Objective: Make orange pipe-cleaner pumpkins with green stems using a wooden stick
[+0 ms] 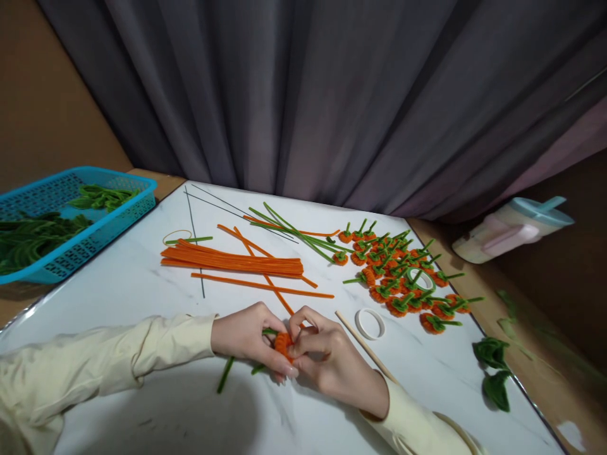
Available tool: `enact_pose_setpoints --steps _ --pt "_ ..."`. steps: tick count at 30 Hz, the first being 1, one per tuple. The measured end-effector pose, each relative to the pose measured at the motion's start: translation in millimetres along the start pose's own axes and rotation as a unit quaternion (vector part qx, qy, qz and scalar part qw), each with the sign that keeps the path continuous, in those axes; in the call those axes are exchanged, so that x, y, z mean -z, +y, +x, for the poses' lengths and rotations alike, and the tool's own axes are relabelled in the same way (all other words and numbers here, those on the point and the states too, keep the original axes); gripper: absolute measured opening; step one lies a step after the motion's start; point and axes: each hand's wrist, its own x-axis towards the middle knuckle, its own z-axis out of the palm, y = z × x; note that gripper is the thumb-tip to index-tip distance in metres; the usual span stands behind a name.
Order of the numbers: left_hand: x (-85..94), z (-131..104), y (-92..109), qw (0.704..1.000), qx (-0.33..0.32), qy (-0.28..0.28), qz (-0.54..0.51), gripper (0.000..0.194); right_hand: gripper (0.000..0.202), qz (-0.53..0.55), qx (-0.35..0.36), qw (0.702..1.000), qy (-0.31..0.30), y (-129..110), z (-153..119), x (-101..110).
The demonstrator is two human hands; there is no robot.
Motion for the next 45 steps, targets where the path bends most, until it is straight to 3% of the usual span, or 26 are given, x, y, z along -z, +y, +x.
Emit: enact_pose_setpoints --steps 9,15,18,21,25,33,40,43,45 --pt "-0.4 0 3 0.999 -0.008 -0.021 -0.027 0.022 0.012 -0.032 0.062 0.998 -0.010 2 -1 1" --pt "4.3 4 4 0.992 -0.029 -0.039 -0.117 0.032 0.011 -0.101 0.110 0.987 0.064 1 -3 2" --pt "4.4 5 5 0.992 -0.027 -0.030 -0.124 0.042 0.024 -0.215 0.143 0.962 0.085 3 -6 -1" --pt "3.1 5 7 0.991 -0.018 -0.040 -0.124 0.050 0.029 -0.330 0.188 0.919 0.105 5 -8 -2" --pt "2.3 4 7 0.992 -0.010 -0.058 -0.113 0.052 0.029 -0.388 0.245 0.883 0.096 6 -9 -1" --pt "2.2 4 6 0.991 -0.013 -0.062 -0.117 0.046 0.028 -0.384 0.224 0.892 0.082 4 -10 2" --pt "3.3 6 4 0.992 -0.010 -0.071 -0.103 0.042 0.029 -0.425 0.248 0.866 0.089 5 -10 -1" --pt "3.6 5 3 0.992 -0.007 -0.066 -0.107 0.041 0.030 -0.410 0.234 0.877 0.088 5 -10 0" --pt "4.3 5 3 0.992 -0.004 -0.059 -0.112 0.040 0.029 -0.372 0.204 0.902 0.078 5 -8 3"
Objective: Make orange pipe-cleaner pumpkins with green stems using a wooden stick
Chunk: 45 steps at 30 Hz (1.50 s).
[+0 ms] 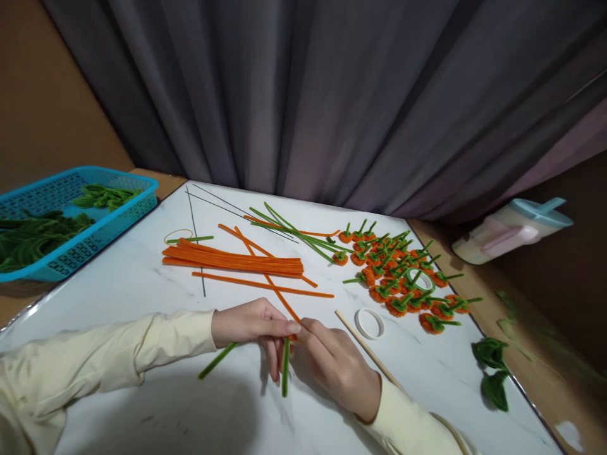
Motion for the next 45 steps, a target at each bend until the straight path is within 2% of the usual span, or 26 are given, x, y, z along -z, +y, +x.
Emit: enact_pose_setpoints --steps 4,6,9,13,16,20,24,33,37,39,41,45 --pt "2.5 0 1 1.000 0.003 0.016 -0.007 0.041 0.025 0.166 -0.049 0.984 -0.029 7 2 2" --pt "2.9 0 1 1.000 0.000 0.020 -0.010 0.043 0.024 0.199 -0.062 0.978 -0.022 9 2 0" --pt "0.7 0 2 1.000 -0.005 0.012 -0.012 0.043 0.023 0.157 -0.080 0.984 -0.027 6 2 -3" --pt "-3.8 1 3 1.000 -0.009 -0.013 -0.018 0.043 0.025 0.057 -0.037 0.998 -0.019 1 0 -7" --pt "-5.0 1 1 0.999 -0.012 -0.028 -0.014 0.044 0.022 0.029 -0.021 0.999 0.000 -1 0 -8" --pt "-5.4 1 1 0.999 -0.015 -0.039 -0.001 0.044 0.023 0.055 -0.035 0.998 0.012 -2 -1 -9" --pt "-6.9 0 3 1.000 -0.008 -0.023 0.010 0.045 0.026 0.093 -0.060 0.994 0.013 -5 -1 -9" --pt "-6.1 1 1 1.000 -0.016 -0.018 0.006 0.042 0.023 0.076 -0.032 0.996 0.036 -4 -1 -7" --pt "-5.0 0 -1 1.000 -0.018 0.016 -0.001 0.035 0.022 0.085 -0.030 0.996 0.024 -4 1 -5" --pt "-3.8 -1 1 0.999 -0.024 0.032 0.029 0.031 0.021 0.079 -0.017 0.997 0.021 -4 2 -5" --pt "-1.9 -3 4 0.992 -0.045 0.050 0.108 0.028 0.020 0.067 -0.001 0.997 0.026 -4 2 -7" --pt "1.1 -6 11 0.955 -0.094 0.064 0.275 0.028 0.018 0.046 0.032 0.998 0.040 -4 -2 -10"
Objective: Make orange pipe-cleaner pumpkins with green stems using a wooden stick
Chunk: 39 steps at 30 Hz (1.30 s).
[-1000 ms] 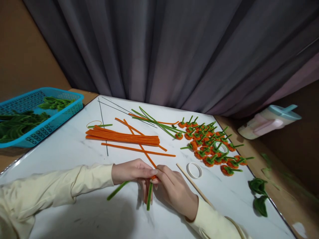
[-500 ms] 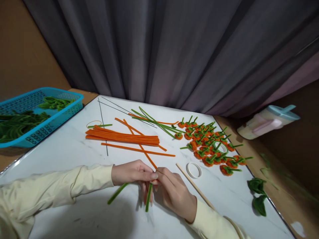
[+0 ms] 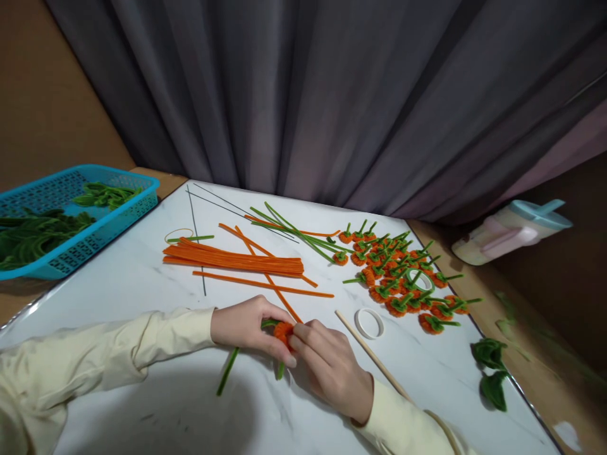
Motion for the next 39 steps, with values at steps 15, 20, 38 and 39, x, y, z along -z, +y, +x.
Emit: enact_pose_setpoints --steps 15,20,38,39 --pt "19.8 -4 -3 0.938 -0.186 0.085 0.281 0.042 0.017 0.157 -0.185 0.967 0.082 2 -7 -6" --pt "14.3 -4 -8 0.950 -0.171 0.073 0.252 0.048 0.013 0.154 -0.177 0.969 0.080 0 -5 -6" --pt "4.4 10 -22 0.983 0.011 0.167 -0.070 0.033 0.039 -0.096 -0.169 0.980 -0.035 22 -7 -12" --pt "4.2 10 -22 0.984 0.008 0.164 -0.069 0.033 0.037 -0.103 -0.175 0.979 -0.033 21 -7 -12"
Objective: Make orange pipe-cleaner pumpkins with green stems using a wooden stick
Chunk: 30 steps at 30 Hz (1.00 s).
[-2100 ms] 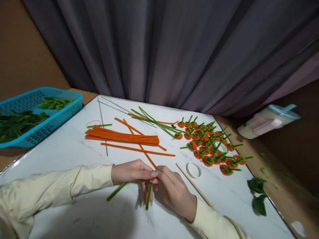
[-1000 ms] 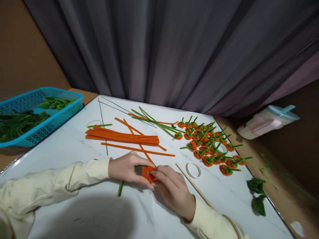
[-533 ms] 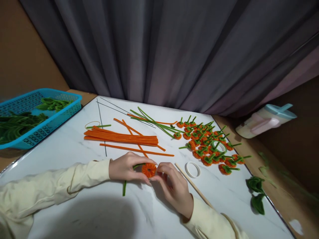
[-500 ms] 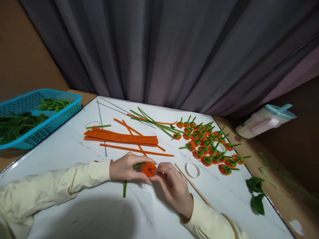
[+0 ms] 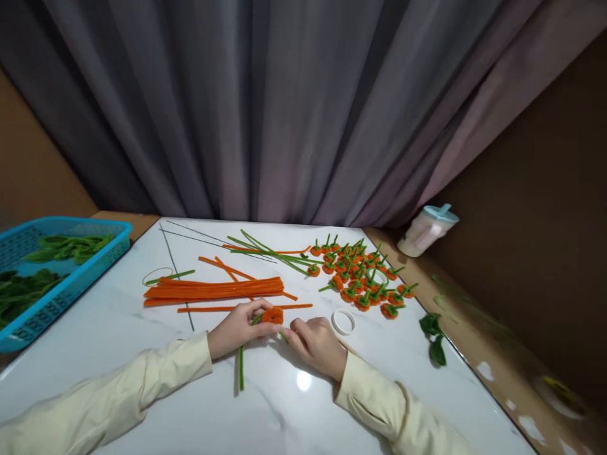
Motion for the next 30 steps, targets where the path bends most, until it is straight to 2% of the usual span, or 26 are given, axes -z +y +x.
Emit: enact_pose_setpoints --steps 3,6,9,12,14,16,18,21,23,26,30 --pt "-1.1 -1 1 1.000 -0.017 -0.014 0.008 0.034 0.025 0.018 -0.033 0.999 -0.012 -8 -1 -1" --pt "-2.8 -3 1 0.998 -0.040 -0.011 0.037 0.034 0.030 0.040 -0.062 0.997 0.001 -18 -2 0" --pt "-5.0 -5 -1 0.998 -0.049 -0.006 0.048 0.033 0.030 -0.022 -0.006 0.999 0.049 -24 -4 2" --pt "-7.0 -7 -2 0.999 -0.033 -0.022 0.026 0.034 0.023 -0.065 0.057 0.993 0.075 -25 -4 3" --pt "-8.1 -6 -3 0.999 -0.026 -0.032 0.010 0.036 0.021 -0.019 0.039 0.994 0.101 -24 -3 2" --pt "-8.6 -3 -4 0.999 -0.019 -0.025 -0.011 0.043 0.019 0.079 -0.018 0.989 0.124 -24 -2 1" --pt "-8.0 1 -5 0.999 -0.012 -0.001 -0.045 0.051 0.018 0.223 -0.119 0.960 0.123 -24 -1 -1" --pt "-5.0 3 -5 0.997 -0.022 0.021 -0.073 0.051 0.022 0.394 -0.250 0.879 0.098 -25 1 -4" --pt "-2.7 2 -2 0.997 -0.034 0.002 -0.069 0.047 0.027 0.443 -0.277 0.848 0.087 -24 3 -7" --pt "-1.5 -3 4 0.997 -0.047 -0.032 -0.061 0.042 0.030 0.481 -0.288 0.824 0.078 -23 5 -11" --pt "-4.0 -5 4 0.997 -0.069 -0.021 -0.010 0.040 0.032 0.502 -0.292 0.811 0.068 -24 6 -14"
